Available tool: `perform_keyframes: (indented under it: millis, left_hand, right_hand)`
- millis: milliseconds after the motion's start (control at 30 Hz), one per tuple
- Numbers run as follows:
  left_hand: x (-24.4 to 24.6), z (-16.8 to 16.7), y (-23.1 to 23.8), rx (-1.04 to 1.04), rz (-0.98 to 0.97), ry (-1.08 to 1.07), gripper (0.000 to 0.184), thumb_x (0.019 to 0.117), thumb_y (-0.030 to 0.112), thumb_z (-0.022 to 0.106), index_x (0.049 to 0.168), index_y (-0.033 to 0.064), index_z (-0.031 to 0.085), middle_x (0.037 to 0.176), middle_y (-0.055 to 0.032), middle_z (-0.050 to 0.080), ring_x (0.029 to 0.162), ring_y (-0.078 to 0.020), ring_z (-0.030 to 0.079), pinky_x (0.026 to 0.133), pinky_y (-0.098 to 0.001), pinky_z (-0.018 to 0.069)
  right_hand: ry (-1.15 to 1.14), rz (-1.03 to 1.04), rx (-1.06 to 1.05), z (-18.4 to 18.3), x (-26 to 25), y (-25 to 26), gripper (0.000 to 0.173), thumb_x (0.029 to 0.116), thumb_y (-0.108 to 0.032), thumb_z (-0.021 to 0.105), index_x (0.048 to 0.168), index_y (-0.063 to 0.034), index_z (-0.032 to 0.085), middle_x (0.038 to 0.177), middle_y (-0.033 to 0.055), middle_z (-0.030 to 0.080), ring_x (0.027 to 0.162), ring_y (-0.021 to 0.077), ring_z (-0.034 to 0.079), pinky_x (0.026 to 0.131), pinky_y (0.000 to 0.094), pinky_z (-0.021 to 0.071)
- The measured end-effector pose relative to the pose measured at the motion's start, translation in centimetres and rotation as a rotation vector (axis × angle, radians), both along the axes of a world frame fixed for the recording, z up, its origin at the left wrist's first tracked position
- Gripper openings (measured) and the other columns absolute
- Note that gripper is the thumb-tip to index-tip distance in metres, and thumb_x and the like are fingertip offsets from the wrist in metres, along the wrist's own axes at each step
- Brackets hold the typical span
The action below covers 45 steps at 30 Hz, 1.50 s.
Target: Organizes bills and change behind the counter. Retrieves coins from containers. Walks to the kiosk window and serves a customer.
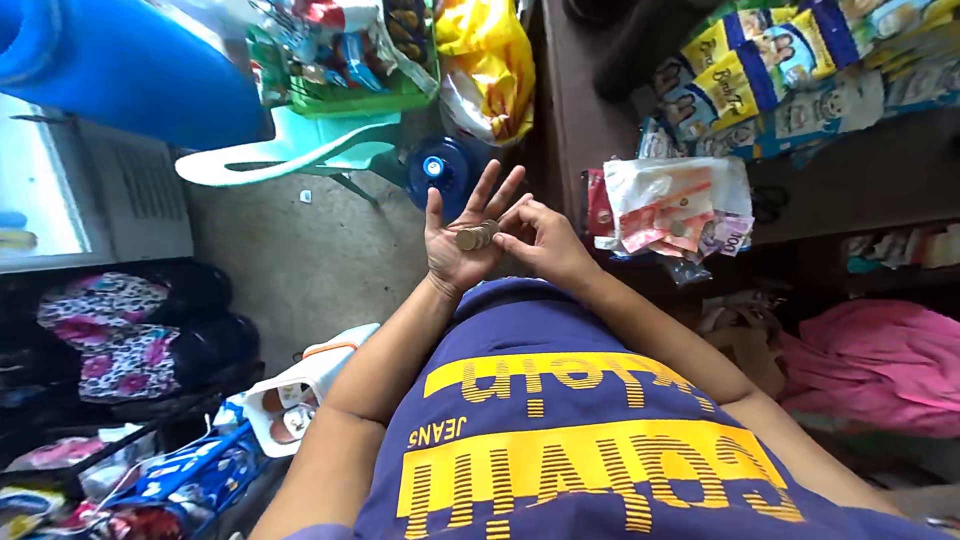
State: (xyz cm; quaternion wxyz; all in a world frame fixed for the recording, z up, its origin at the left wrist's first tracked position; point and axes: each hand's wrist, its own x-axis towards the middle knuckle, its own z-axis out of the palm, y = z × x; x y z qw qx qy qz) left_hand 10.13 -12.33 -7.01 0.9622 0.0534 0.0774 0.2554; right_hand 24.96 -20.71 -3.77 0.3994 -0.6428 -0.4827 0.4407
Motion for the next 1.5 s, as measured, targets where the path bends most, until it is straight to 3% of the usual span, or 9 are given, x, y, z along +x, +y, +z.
perform_keyframes:
  millis: [267, 367, 433, 567, 800, 1000, 1133, 1233, 1500]
  left_hand:
    - [-8.3, 0.0, 7.2, -0.008, -0.035, 0.033, 0.090, 0.0983, 0.068, -0.004, 0.158, 0.0151, 0.038, 0.161, -0.0169, 0.039, 0.144, -0.0357, 0.044, 0.116, -0.0489, 0.0386]
    - [-9.9, 0.9, 8.8, -0.128, -0.021, 0.485, 0.063, 0.1111, 0.041, 0.012, 0.133, 0.0065, 0.059, 0.121, -0.0113, 0.070, 0.109, -0.0245, 0.070, 0.095, -0.0394, 0.0574]
    - [-10.2, 0.9, 9.3, -0.165, -0.013, 0.807, 0.048, 0.1123, 0.029, 0.022, 0.122, 0.0021, 0.060, 0.100, -0.0073, 0.070, 0.089, -0.0168, 0.071, 0.084, -0.0319, 0.0599]
    - [-12.4, 0.0, 9.7, -0.112, -0.077, 0.706, 0.051, 0.1125, 0.026, 0.020, 0.135, -0.0029, 0.055, 0.124, -0.0166, 0.069, 0.112, -0.0243, 0.070, 0.097, -0.0354, 0.0568]
    - [-12.8, 0.9, 10.7, 0.002, -0.175, 0.456, 0.052, 0.1091, 0.026, 0.018, 0.146, 0.0048, 0.048, 0.130, -0.0164, 0.065, 0.118, -0.0262, 0.065, 0.102, -0.0404, 0.0527]
    - [-11.5, 2.2, 11.9, 0.122, -0.214, 0.417, 0.057, 0.1103, 0.033, 0.018, 0.149, 0.0056, 0.049, 0.143, -0.0141, 0.058, 0.128, -0.0248, 0.060, 0.110, -0.0413, 0.0482]
    - [-8.7, 2.7, 13.7, 0.097, -0.173, 0.482, 0.053, 0.1100, 0.026, 0.016, 0.134, 0.0001, 0.057, 0.128, -0.0192, 0.066, 0.115, -0.0287, 0.067, 0.103, -0.0433, 0.0543]
    - [-5.9, 3.2, 15.0, 0.119, -0.197, 0.520, 0.052, 0.1096, 0.023, 0.017, 0.131, -0.0022, 0.057, 0.122, -0.0190, 0.068, 0.111, -0.0276, 0.069, 0.101, -0.0419, 0.0556]
    - [2.4, 4.4, 18.7, 0.250, -0.304, 0.591, 0.056, 0.1097, 0.024, 0.018, 0.120, 0.0011, 0.068, 0.105, -0.0109, 0.074, 0.095, -0.0183, 0.073, 0.085, -0.0313, 0.0606]
  right_hand:
    - [0.313, -0.212, 0.056, 0.1, -7.1, 6.3, 0.008, 0.0941, -0.009, 0.054, 0.099, -0.0072, 0.059, 0.103, 0.0011, 0.065, 0.086, 0.0063, 0.064, 0.073, 0.0254, 0.0566]
    - [0.661, -0.228, 0.127, -0.2, -8.1, 7.6, 0.018, 0.0931, -0.005, 0.038, 0.099, -0.0165, 0.051, 0.097, -0.0018, 0.069, 0.079, 0.0104, 0.068, 0.070, 0.0289, 0.0596]
    - [0.774, -0.188, 0.130, -0.2, -8.6, 8.4, 0.021, 0.0959, -0.009, 0.034, 0.101, -0.0197, 0.051, 0.090, -0.0038, 0.067, 0.074, 0.0089, 0.065, 0.066, 0.0257, 0.0564]
    - [0.477, -0.203, -0.044, 0.6, -10.0, 9.8, 0.018, 0.0996, -0.010, 0.039, 0.092, -0.0134, 0.056, 0.062, -0.0089, 0.052, 0.049, -0.0011, 0.045, 0.046, 0.0157, 0.0374]
    - [-0.329, 0.140, 0.032, 0.1, -9.6, 11.3, 0.033, 0.0902, -0.024, 0.077, 0.120, -0.0109, 0.075, 0.101, 0.0114, 0.063, 0.085, 0.0217, 0.065, 0.075, 0.0442, 0.0574]
    - [-0.293, 0.119, 0.073, 0.6, -8.0, 12.9, 0.021, 0.0871, -0.019, 0.080, 0.101, -0.0044, 0.075, 0.099, 0.0131, 0.065, 0.088, 0.0249, 0.067, 0.077, 0.0485, 0.0587]
    - [-0.297, 0.130, 0.074, 0.2, -5.4, 14.3, 0.034, 0.0882, -0.021, 0.081, 0.118, -0.0081, 0.071, 0.105, 0.0129, 0.066, 0.090, 0.0251, 0.069, 0.078, 0.0491, 0.0604]
    - [-0.242, 0.174, 0.038, 0.8, -2.4, 15.5, 0.025, 0.0911, -0.021, 0.078, 0.108, -0.0027, 0.072, 0.101, 0.0141, 0.065, 0.089, 0.0260, 0.067, 0.079, 0.0484, 0.0579]
    - [0.487, -0.079, -0.027, 5.9, 6.9, 15.6, 0.007, 0.0961, -0.006, 0.053, 0.097, 0.0004, 0.056, 0.082, 0.0005, 0.056, 0.065, 0.0022, 0.051, 0.062, 0.0196, 0.0447]
